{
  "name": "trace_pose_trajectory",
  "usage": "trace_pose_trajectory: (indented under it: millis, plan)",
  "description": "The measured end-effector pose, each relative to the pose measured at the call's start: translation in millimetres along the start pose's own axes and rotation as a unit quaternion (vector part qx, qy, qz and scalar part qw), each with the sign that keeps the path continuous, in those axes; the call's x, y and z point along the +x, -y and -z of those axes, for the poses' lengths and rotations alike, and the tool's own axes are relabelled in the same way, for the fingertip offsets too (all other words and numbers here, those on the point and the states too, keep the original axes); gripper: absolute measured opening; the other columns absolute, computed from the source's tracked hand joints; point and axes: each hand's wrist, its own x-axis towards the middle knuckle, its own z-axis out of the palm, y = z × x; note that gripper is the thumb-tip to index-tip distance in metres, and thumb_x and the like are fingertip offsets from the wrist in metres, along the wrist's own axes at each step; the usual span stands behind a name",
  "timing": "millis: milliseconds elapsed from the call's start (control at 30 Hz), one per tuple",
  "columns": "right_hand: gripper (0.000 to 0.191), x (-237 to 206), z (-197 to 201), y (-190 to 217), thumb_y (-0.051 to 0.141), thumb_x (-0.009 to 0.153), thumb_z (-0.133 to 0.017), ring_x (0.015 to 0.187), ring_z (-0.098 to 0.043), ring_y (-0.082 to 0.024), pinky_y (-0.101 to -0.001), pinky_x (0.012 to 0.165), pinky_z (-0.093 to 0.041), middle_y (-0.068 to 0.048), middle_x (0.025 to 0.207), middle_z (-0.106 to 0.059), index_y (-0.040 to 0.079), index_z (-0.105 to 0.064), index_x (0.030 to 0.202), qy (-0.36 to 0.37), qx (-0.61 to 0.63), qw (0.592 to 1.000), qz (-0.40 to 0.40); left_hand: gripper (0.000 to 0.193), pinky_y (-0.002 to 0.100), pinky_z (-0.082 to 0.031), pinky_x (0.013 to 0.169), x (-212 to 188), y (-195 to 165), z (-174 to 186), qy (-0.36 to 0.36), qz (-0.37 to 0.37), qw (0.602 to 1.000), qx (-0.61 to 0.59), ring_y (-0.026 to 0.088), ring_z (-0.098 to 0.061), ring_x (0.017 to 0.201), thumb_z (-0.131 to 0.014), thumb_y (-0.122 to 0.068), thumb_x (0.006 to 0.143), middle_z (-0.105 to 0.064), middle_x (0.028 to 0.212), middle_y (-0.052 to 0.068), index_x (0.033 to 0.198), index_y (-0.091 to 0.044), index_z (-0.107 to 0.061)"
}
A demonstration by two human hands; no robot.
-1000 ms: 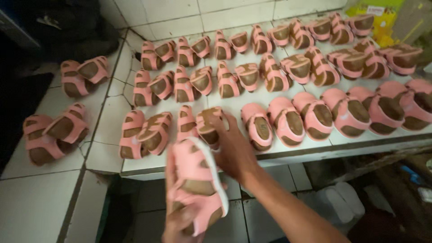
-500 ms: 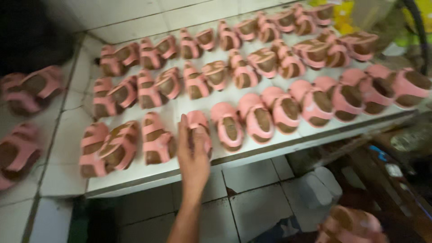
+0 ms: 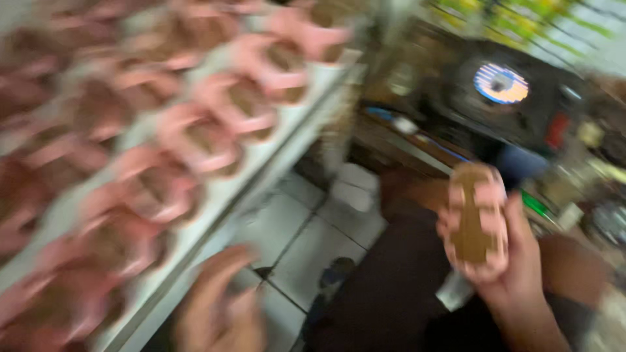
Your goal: The person sits on the floor and uses a knife to trim the edges of pink slippers. They then heat the sole and upper over a gas stove flame and press them together to bond. The process is repeated for multiple slippers.
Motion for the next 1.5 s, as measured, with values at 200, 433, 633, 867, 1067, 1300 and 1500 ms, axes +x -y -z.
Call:
trace_pose_trajectory:
  millis: [200, 433, 633, 867, 1067, 1300, 1500]
  plan:
    - [0.075, 61, 83, 39, 0.067, 0.11, -0.047, 0.096, -0.07, -0.033, -0.0398, 0.076, -0.06, -0.021, 0.116, -0.07, 0.0, -0.062, 0.142, 0.04, 0.116, 0.992, 0.039, 0.035, 0.038, -0.057, 0.084, 61, 116, -249, 0.375, 0.022, 0.927, 0.003, 0.027, -0.073, 0.098, -0.063, -0.019, 0.1, -0.075, 0.11, 0.015, 0.131, -0.005, -0.065]
    - [0.069, 74, 118, 49, 0.06, 0.107, -0.049, 0.093, -0.072, -0.034, -0.0407, 0.075, -0.061, -0.021, 0.111, -0.071, -0.002, -0.062, 0.135, 0.049, 0.283, 0.957, 0.028, 0.059, 0.05, -0.041, 0.111, 65, 218, -346, 0.551, 0.062, 0.784, 0.281, 0.042, -0.044, 0.137, -0.06, -0.014, 0.088, -0.051, 0.147, 0.021, 0.146, -0.01, -0.049]
    - [0.064, 70, 122, 55, 0.057, 0.106, -0.046, 0.09, -0.072, -0.033, -0.0419, 0.076, -0.061, -0.018, 0.109, -0.071, 0.0, -0.064, 0.129, -0.062, 0.296, 0.952, 0.056, 0.066, 0.05, -0.048, 0.1, 60, 218, -376, 0.558, 0.118, 0.75, 0.334, 0.041, -0.055, 0.124, -0.081, -0.02, 0.075, -0.058, 0.132, 0.02, 0.133, -0.008, -0.052]
    - [0.063, 77, 118, 56, 0.056, 0.106, -0.047, 0.09, -0.072, -0.033, -0.0427, 0.077, -0.06, -0.018, 0.11, -0.073, 0.001, -0.065, 0.13, -0.018, 0.314, 0.947, 0.069, 0.054, 0.052, -0.051, 0.095, 39, 219, -361, 0.509, 0.152, 0.776, 0.34, 0.042, -0.063, 0.112, -0.082, -0.031, 0.085, -0.066, 0.118, 0.022, 0.128, -0.008, -0.058]
    - [0.061, 74, 121, 56, 0.054, 0.106, -0.049, 0.095, -0.071, -0.032, -0.0434, 0.081, -0.059, -0.018, 0.112, -0.071, 0.0, -0.064, 0.131, -0.033, 0.307, 0.947, 0.086, 0.032, 0.044, -0.055, 0.073, -19, 220, -297, 0.48, 0.144, 0.827, 0.254, 0.034, -0.068, 0.08, -0.07, -0.03, 0.088, -0.067, 0.09, 0.021, 0.097, 0.0, -0.064]
    - [0.058, 79, 116, 58, 0.052, 0.106, -0.05, 0.095, -0.07, -0.031, -0.043, 0.081, -0.059, -0.015, 0.113, -0.071, 0.002, -0.064, 0.131, -0.024, 0.323, 0.941, 0.1, 0.064, 0.036, -0.044, 0.054, 64, 123, -289, 0.201, 0.504, 0.769, -0.337, 0.023, -0.056, 0.068, -0.035, -0.06, 0.104, -0.061, 0.092, 0.014, 0.138, -0.008, -0.051]
    - [0.06, 74, 121, 59, 0.053, 0.104, -0.051, 0.096, -0.07, -0.031, -0.0416, 0.083, -0.059, -0.017, 0.111, -0.071, 0.0, -0.063, 0.129, -0.009, 0.342, 0.934, 0.1, 0.06, 0.041, -0.05, 0.068, 142, 15, -323, 0.139, 0.398, 0.619, -0.662, 0.026, -0.057, 0.082, -0.042, -0.031, 0.102, -0.059, 0.11, 0.014, 0.153, 0.0, -0.044]
